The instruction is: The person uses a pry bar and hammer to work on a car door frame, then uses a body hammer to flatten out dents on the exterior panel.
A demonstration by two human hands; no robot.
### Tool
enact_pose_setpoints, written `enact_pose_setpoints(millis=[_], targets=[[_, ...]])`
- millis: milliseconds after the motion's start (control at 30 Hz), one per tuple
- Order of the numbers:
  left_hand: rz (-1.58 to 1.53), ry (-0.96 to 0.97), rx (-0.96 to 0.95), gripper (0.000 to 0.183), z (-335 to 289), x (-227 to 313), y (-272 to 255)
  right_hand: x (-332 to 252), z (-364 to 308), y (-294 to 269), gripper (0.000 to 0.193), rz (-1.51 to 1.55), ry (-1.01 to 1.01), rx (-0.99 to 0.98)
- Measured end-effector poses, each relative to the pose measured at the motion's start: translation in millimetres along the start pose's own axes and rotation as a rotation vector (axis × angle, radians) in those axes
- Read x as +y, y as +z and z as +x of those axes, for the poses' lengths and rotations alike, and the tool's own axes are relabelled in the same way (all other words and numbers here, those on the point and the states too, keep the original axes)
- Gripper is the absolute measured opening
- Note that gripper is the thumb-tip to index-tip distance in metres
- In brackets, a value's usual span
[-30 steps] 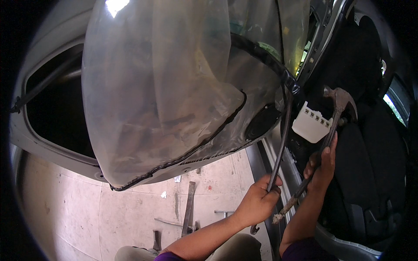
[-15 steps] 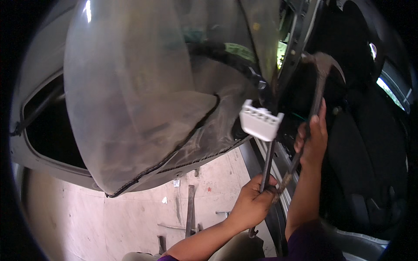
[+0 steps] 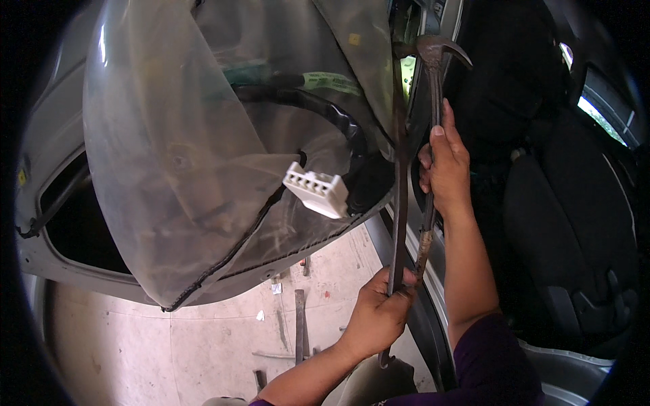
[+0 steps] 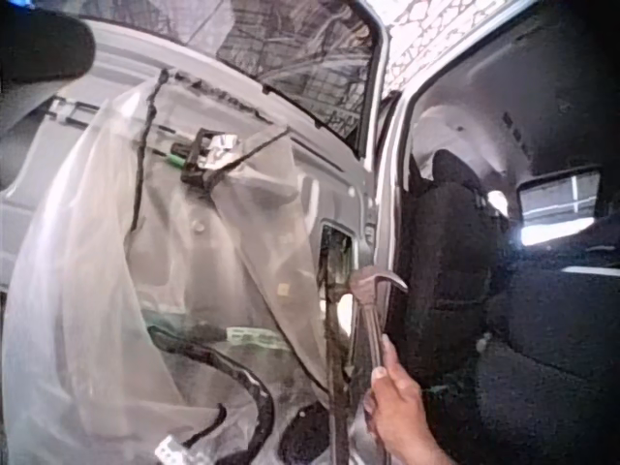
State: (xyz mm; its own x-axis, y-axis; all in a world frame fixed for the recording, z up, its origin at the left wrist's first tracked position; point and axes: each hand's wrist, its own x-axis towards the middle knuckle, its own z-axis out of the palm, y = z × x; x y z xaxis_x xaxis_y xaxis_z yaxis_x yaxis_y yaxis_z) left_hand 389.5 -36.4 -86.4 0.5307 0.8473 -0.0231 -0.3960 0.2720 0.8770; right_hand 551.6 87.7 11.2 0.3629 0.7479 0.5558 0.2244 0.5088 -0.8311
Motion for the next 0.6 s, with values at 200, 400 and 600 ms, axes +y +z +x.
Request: enact_pose_setpoints(millis=[200, 400, 600], targets=[[-0.073, -0.066, 0.032, 0.015, -4.9, 9.0, 1.4, -14.4, -10.7, -24.0, 0.059, 0.092, 0.041, 0.002], [-0.011, -0.03, 0.025, 0.016, -4.9, 6.2, -0.2, -60.4, -27.5, -71.6, 0.061, 0.154, -0.345, 0.402], [0.103, 0.055, 0.038, 0.019, 2.1, -11.7, -25.8, -5.6, -5.5, -13.1, 0.05, -0.202, 0.016, -0.003]])
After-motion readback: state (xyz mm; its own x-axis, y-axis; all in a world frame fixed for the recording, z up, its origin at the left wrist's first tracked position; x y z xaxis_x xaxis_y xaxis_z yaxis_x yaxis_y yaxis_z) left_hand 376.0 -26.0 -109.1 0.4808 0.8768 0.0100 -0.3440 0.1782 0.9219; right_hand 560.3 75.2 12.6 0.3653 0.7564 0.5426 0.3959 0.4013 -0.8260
